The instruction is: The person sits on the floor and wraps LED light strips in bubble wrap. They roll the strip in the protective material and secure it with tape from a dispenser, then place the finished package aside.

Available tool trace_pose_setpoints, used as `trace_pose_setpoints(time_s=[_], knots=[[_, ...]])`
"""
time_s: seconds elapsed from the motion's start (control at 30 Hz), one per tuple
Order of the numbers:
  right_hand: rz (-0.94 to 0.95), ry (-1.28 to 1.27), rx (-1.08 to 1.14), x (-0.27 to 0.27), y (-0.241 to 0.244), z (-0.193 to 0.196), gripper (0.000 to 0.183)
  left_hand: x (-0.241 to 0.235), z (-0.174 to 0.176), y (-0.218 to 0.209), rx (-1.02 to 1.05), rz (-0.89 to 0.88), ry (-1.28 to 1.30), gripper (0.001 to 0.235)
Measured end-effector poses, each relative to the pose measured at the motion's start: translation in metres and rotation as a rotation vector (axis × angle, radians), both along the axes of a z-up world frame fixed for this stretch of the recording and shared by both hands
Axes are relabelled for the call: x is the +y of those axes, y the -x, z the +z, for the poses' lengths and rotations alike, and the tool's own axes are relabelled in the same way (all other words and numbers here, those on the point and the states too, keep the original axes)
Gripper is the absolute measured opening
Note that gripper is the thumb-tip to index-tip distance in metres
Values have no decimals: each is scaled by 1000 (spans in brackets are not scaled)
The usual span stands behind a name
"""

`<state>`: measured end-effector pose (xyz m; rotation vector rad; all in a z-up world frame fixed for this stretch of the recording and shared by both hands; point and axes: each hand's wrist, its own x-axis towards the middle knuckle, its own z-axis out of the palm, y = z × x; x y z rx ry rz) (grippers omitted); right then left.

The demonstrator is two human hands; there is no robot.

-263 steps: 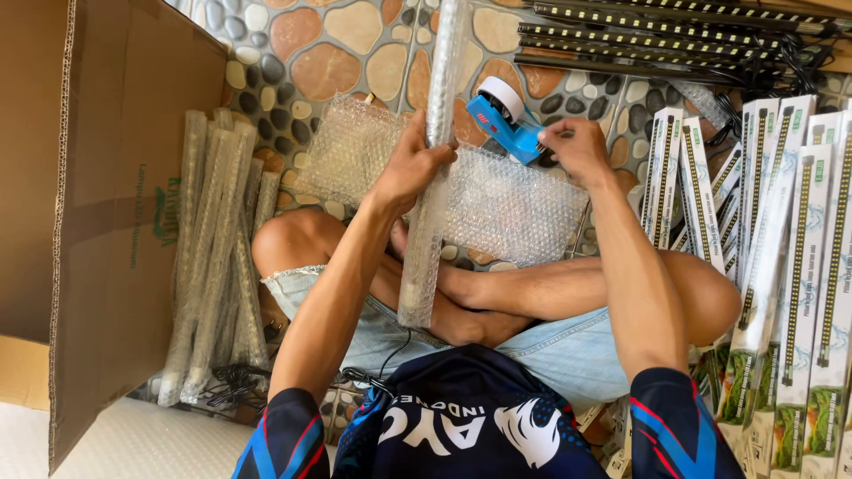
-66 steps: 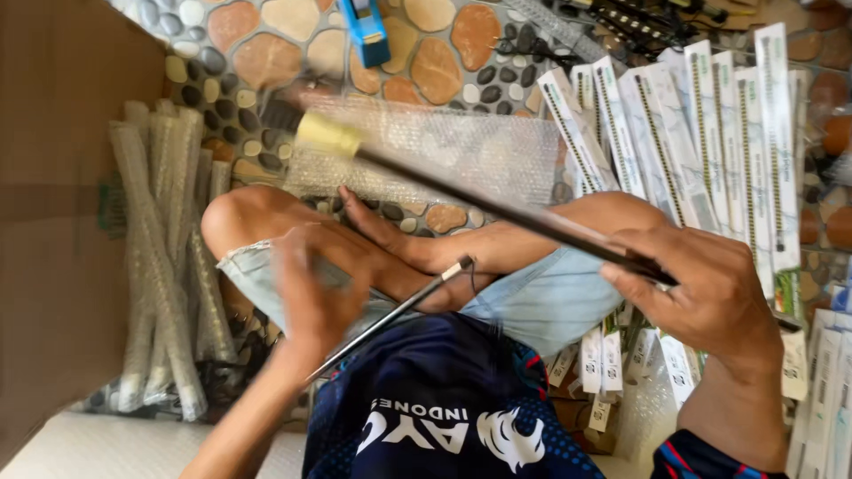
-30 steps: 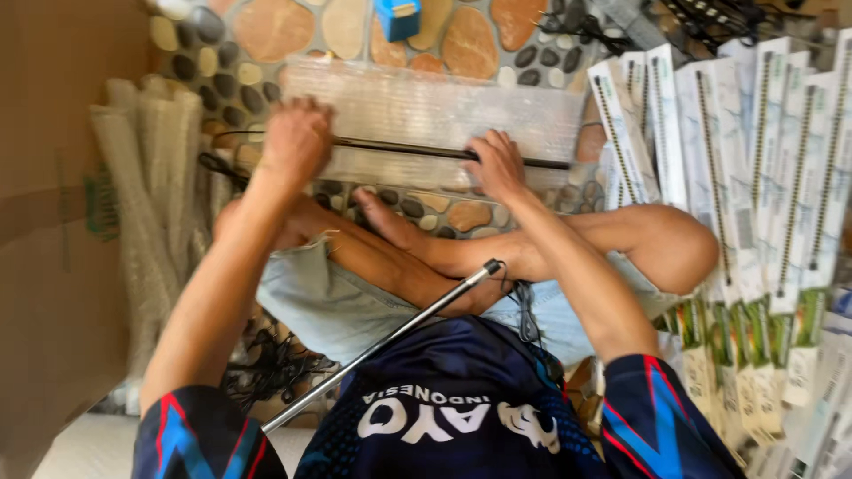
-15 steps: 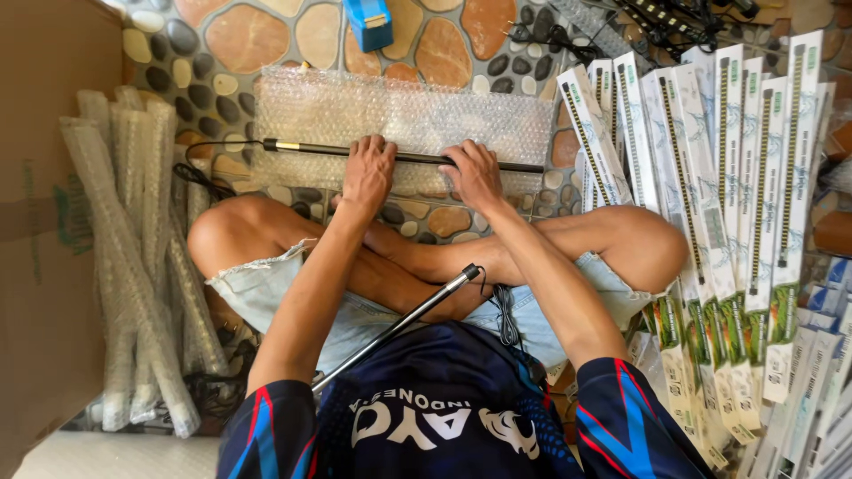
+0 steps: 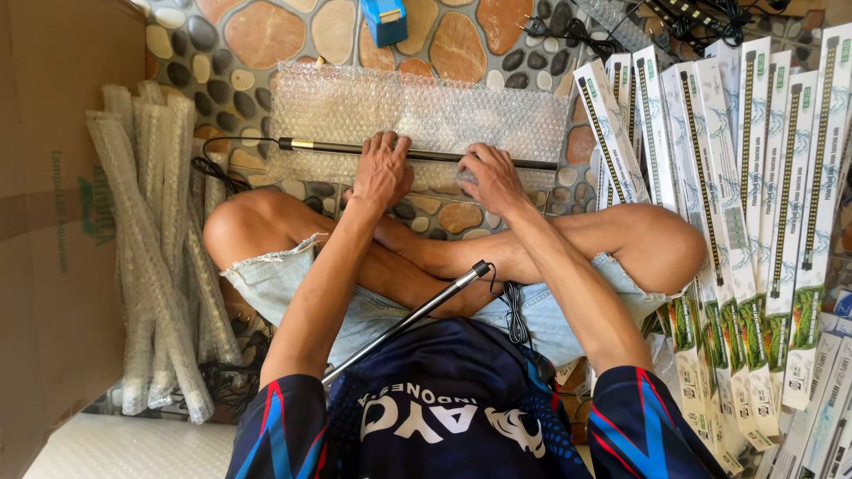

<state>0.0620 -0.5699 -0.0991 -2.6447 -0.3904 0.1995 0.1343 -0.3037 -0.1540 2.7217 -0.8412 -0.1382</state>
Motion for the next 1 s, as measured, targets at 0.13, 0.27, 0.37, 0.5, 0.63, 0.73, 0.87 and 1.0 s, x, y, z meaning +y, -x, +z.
trace_pose_setpoints(time_s=[0.13, 0.27, 0.37, 0.5, 0.63, 0.73, 0.87, 1.0], knots=[[-28, -34, -9, 0, -1, 0, 10, -3, 40, 4, 82, 26, -22, 57], [-60, -4, -15, -6, -1, -21, 10, -3, 48, 4, 115, 12, -16, 75], [-28, -55, 30, -1, -2, -3, 16, -4, 34, 3, 134, -3, -50, 87], [9, 10, 27, -2, 1, -3, 35, -2, 41, 3, 146, -26, -83, 88], [-36, -37, 32, -9, -2, -16, 10, -2, 48, 3, 164, -33, -73, 86], [-121, -159, 90, -14, -4, -31, 7, -4, 46, 2, 152, -5, -28, 72], [-246, -246, 28, -7, -11, -17, 8, -9, 15, -11, 136, 81, -2, 25], [-252, -168, -90, -7, -14, -26, 9, -18, 0, -23, 86, 139, -24, 20]])
